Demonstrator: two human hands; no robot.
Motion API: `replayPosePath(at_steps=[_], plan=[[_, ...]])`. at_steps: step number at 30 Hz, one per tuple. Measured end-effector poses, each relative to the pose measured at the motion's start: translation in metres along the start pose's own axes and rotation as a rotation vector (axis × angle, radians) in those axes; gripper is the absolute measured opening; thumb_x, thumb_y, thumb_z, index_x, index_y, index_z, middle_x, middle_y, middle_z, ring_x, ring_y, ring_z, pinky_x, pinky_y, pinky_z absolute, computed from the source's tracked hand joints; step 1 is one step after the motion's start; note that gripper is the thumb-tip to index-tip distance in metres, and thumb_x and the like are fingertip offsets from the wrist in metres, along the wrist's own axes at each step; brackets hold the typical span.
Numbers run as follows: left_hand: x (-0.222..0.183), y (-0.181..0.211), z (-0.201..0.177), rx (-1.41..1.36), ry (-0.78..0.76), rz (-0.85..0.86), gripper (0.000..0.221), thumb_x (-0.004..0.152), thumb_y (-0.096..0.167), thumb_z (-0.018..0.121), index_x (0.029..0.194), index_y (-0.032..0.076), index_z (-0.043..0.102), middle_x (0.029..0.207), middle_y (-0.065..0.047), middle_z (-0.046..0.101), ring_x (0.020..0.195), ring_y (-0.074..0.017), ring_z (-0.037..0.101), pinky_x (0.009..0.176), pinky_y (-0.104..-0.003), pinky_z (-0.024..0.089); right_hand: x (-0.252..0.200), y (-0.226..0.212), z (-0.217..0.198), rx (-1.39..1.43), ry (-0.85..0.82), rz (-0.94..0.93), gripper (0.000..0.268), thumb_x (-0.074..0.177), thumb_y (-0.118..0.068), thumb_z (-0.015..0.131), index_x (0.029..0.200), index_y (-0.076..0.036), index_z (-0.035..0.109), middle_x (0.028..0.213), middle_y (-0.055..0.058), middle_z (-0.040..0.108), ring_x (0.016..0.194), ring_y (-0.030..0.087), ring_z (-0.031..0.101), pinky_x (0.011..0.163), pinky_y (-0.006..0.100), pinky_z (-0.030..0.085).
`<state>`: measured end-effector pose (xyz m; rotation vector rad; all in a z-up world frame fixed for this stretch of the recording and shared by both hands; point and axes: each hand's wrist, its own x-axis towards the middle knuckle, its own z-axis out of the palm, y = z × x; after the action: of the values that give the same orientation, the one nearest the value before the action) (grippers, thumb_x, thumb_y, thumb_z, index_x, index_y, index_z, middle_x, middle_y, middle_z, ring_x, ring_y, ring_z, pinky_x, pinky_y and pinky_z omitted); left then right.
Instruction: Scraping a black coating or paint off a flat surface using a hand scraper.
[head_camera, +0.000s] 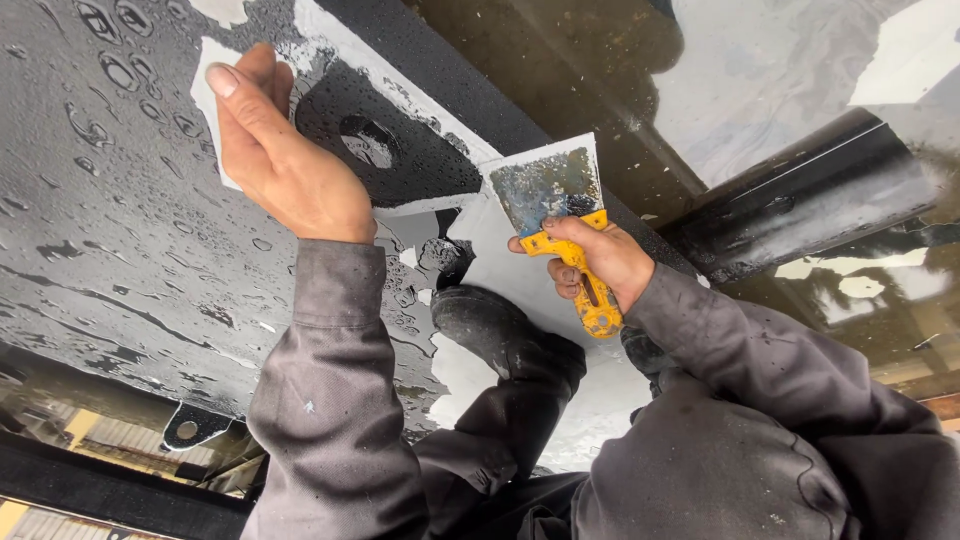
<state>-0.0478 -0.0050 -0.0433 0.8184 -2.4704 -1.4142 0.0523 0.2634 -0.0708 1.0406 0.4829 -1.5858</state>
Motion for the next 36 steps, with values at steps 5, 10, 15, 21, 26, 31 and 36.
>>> replayPosePath(at_steps=[5, 10, 15, 21, 26, 31, 36], plan=[[-0.002, -0.005, 0.001, -0.052, 0.040, 0.009, 0.073, 0.112, 0.055, 0.037, 0.129, -0.012, 0.064, 0.126, -0.022, 0.069, 0.120, -0.0291, 0.070, 0.113, -0.041, 0.058, 0.004, 0.006, -0.002, 0.049, -0.030, 0.012, 0.035, 0.098, -0.026, 0.056, 0.123, -0.001, 0.060, 0.122, 0.014, 0.073, 0.055, 0.008, 0.041, 0.046, 0.025, 0.039], [0.000, -0.007, -0.001, -0.100, 0.040, -0.005, 0.077, 0.110, 0.059, 0.036, 0.128, -0.011, 0.062, 0.126, -0.023, 0.068, 0.121, -0.0305, 0.068, 0.115, -0.042, 0.057, 0.008, 0.012, 0.001, 0.071, -0.036, 0.001, 0.037, 0.097, -0.027, 0.055, 0.122, -0.001, 0.062, 0.123, 0.014, 0.073, 0.054, 0.007, 0.041, 0.047, 0.025, 0.040], [0.000, -0.006, -0.003, -0.095, 0.031, 0.013, 0.082, 0.109, 0.063, 0.033, 0.128, -0.011, 0.064, 0.127, -0.023, 0.068, 0.124, -0.0311, 0.068, 0.119, -0.044, 0.055, 0.008, 0.009, 0.008, 0.109, -0.063, -0.019, 0.030, 0.098, -0.026, 0.055, 0.119, -0.006, 0.062, 0.125, 0.013, 0.073, 0.055, 0.007, 0.041, 0.047, 0.023, 0.039], [0.004, -0.014, -0.006, -0.074, 0.026, 0.049, 0.077, 0.112, 0.061, 0.034, 0.128, -0.008, 0.064, 0.127, -0.021, 0.066, 0.124, -0.0310, 0.065, 0.120, -0.045, 0.052, 0.005, 0.005, 0.016, 0.122, -0.044, -0.092, 0.026, 0.102, -0.026, 0.056, 0.114, -0.003, 0.061, 0.120, 0.013, 0.077, 0.055, 0.008, 0.049, 0.049, 0.026, 0.045], [0.006, -0.003, -0.002, 0.036, 0.003, 0.078, 0.073, 0.112, 0.059, 0.032, 0.129, -0.005, 0.063, 0.126, -0.018, 0.067, 0.124, -0.0280, 0.067, 0.117, -0.044, 0.055, -0.011, 0.000, 0.013, -0.223, -0.041, -0.445, 0.029, 0.102, -0.020, 0.058, 0.116, 0.003, 0.068, 0.108, 0.017, 0.077, 0.049, 0.015, 0.059, 0.046, 0.031, 0.051], [0.003, 0.000, -0.004, 0.066, -0.027, 0.088, 0.073, 0.113, 0.058, 0.031, 0.131, -0.005, 0.063, 0.128, -0.018, 0.067, 0.126, -0.0270, 0.067, 0.120, -0.043, 0.055, -0.020, -0.015, 0.004, -0.327, 0.000, -0.403, 0.032, 0.104, -0.020, 0.058, 0.110, 0.009, 0.072, 0.109, 0.018, 0.078, 0.052, 0.016, 0.063, 0.050, 0.032, 0.055], [0.005, -0.005, -0.007, 0.089, -0.053, 0.099, 0.072, 0.115, 0.057, 0.032, 0.131, -0.005, 0.064, 0.127, -0.018, 0.066, 0.120, -0.0257, 0.067, 0.119, -0.044, 0.056, -0.017, -0.018, 0.005, -0.269, -0.029, -0.348, 0.028, 0.099, -0.016, 0.055, 0.116, 0.004, 0.066, 0.105, 0.017, 0.077, 0.049, 0.017, 0.063, 0.046, 0.033, 0.055]])
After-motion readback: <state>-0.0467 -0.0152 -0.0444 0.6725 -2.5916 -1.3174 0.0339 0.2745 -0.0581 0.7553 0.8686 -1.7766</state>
